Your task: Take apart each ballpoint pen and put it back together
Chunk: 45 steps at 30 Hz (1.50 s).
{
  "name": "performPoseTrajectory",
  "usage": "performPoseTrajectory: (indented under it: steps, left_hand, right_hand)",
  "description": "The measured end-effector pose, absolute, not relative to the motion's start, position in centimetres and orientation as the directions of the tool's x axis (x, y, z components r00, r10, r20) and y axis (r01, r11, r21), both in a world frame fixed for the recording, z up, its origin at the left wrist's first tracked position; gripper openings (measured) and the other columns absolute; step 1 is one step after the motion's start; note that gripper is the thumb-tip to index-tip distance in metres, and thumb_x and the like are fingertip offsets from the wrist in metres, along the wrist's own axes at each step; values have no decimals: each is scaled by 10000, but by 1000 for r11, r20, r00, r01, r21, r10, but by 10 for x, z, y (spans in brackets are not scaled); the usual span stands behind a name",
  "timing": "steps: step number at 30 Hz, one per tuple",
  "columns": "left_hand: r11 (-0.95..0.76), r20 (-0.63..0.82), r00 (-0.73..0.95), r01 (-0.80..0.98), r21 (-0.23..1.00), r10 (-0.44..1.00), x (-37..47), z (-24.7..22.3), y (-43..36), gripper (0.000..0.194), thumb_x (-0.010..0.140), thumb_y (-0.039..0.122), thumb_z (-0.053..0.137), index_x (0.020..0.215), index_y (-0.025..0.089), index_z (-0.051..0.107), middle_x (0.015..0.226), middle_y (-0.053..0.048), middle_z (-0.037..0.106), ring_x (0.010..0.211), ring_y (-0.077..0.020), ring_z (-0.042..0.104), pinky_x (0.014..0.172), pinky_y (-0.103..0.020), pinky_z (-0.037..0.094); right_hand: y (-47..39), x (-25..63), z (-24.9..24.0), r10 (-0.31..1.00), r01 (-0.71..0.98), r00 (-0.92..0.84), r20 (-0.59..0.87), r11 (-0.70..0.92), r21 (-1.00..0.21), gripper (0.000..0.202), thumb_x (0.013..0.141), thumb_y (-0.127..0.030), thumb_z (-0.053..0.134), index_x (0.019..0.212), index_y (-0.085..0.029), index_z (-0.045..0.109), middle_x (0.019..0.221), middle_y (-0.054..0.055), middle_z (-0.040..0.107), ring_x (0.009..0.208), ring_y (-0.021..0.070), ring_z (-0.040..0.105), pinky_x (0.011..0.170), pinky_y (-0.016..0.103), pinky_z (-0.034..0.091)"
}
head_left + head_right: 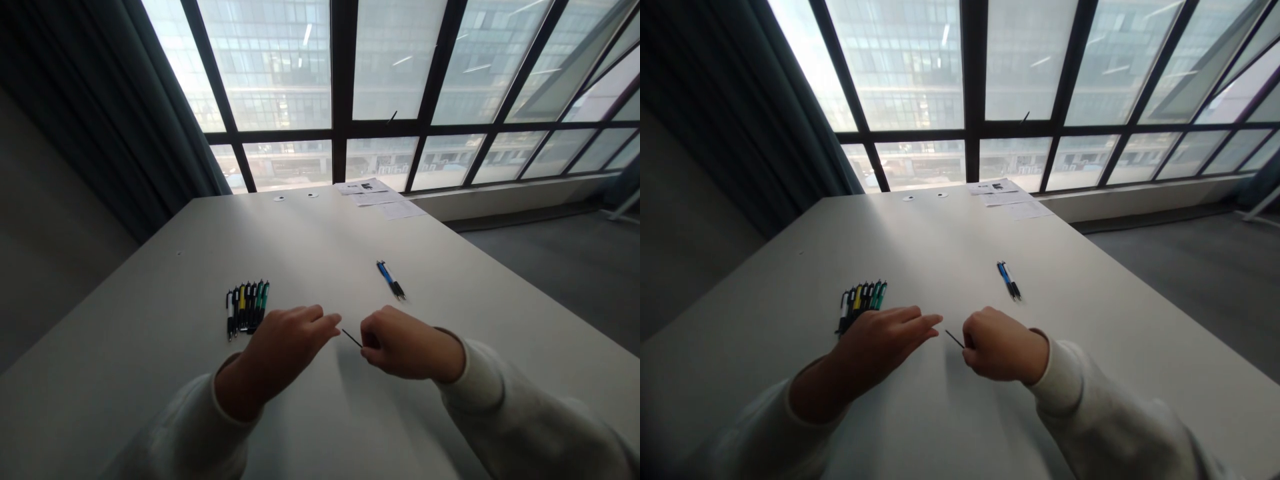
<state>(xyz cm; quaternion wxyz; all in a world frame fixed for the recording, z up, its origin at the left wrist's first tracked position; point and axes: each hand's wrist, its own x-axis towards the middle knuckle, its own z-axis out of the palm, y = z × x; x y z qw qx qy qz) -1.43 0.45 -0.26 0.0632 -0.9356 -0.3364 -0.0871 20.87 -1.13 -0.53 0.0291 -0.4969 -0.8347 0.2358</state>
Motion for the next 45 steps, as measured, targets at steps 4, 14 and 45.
performPoseTrajectory:
  steps: [4,14,45]
  left_hand:
    - [-747,212,727,664,25,653,-16,-4,7,299,931,282,621,1217,206,581,906,-16,721,763,-177,679,607,-267,456]
    - [-749,179,728,653,116,662,-15,-2,9,22,949,184,565,932,178,553,838,-16,611,745,-186,556,679,-311,429]
    - [-918,362,865,234,321,348,1,-98,-18,201,958,155,542,994,219,730,963,-36,749,1154,-188,579,1107,-410,394]
  right_hand:
    - [-4,207,-32,871,910,-397,-291,331,-250,174,796,-246,616,763,-124,736,768,140,741,730,244,697,633,288,455]
    - [4,205,-53,869,937,-345,-355,296,-186,216,791,-246,620,868,-92,752,881,204,747,828,289,724,659,295,493]
    - [-26,256,-75,981,880,-118,156,176,-441,354,905,-373,574,634,-162,659,618,64,688,565,159,597,609,268,391]
